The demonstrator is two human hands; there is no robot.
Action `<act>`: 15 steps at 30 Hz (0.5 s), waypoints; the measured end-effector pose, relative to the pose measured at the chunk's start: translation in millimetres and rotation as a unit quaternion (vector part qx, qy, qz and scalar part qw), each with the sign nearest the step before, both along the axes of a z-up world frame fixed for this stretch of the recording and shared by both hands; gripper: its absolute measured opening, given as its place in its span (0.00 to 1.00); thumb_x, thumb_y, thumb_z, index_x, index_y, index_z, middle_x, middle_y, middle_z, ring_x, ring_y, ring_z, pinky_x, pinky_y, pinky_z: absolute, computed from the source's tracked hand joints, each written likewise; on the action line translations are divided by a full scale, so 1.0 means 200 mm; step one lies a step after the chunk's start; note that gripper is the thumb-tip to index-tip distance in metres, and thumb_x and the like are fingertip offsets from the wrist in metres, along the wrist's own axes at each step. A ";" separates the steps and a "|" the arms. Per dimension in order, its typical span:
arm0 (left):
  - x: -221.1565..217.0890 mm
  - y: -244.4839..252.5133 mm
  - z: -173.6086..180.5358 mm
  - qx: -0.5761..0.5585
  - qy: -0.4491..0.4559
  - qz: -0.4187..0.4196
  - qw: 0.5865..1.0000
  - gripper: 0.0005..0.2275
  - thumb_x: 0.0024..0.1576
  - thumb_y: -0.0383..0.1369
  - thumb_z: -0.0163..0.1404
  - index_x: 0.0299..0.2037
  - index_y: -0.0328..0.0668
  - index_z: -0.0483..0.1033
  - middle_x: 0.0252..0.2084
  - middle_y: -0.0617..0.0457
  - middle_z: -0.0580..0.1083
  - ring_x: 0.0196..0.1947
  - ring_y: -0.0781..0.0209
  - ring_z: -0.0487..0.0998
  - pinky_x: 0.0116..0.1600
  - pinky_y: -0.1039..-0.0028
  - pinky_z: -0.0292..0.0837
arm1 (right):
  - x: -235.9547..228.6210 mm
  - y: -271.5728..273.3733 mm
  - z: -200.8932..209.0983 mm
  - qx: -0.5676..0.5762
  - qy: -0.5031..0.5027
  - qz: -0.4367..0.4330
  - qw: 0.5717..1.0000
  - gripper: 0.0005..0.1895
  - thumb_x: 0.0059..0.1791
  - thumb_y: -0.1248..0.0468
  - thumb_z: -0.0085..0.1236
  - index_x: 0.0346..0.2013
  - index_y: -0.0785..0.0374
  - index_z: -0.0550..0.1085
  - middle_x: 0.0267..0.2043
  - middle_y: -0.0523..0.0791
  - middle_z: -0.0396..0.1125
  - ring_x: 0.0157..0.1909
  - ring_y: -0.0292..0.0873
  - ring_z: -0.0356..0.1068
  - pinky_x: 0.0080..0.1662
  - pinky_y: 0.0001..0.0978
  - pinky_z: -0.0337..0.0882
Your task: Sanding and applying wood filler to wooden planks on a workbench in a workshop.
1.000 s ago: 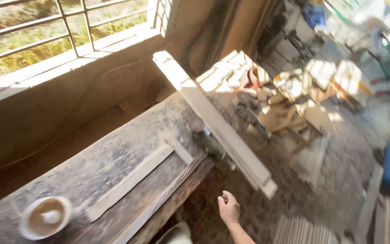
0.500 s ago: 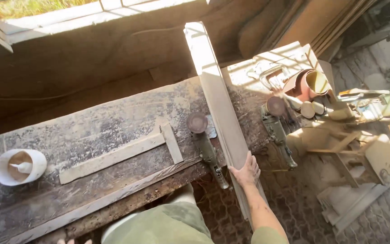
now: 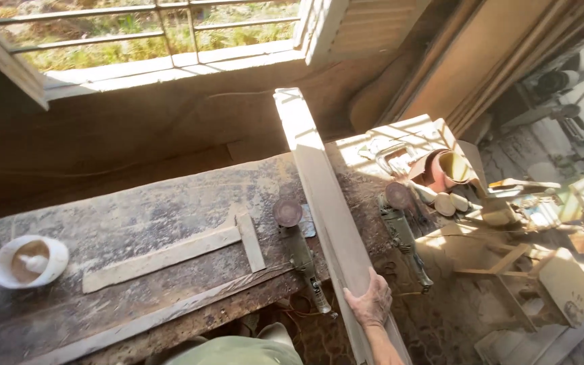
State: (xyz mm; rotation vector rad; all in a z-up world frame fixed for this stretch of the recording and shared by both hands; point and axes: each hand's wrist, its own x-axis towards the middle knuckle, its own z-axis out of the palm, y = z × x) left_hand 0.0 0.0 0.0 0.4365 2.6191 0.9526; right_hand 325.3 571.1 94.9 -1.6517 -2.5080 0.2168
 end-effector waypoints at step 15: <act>-0.39 0.66 1.58 0.371 -0.326 0.091 0.864 0.43 0.43 0.48 0.59 0.68 0.31 0.56 0.68 0.32 0.61 0.68 0.47 0.65 0.68 0.63 0.68 | -0.50 -0.77 0.71 -0.016 0.230 0.327 0.916 0.47 0.37 0.50 0.73 0.66 0.57 0.63 0.66 0.57 0.57 0.66 0.57 0.62 0.65 0.54 0.71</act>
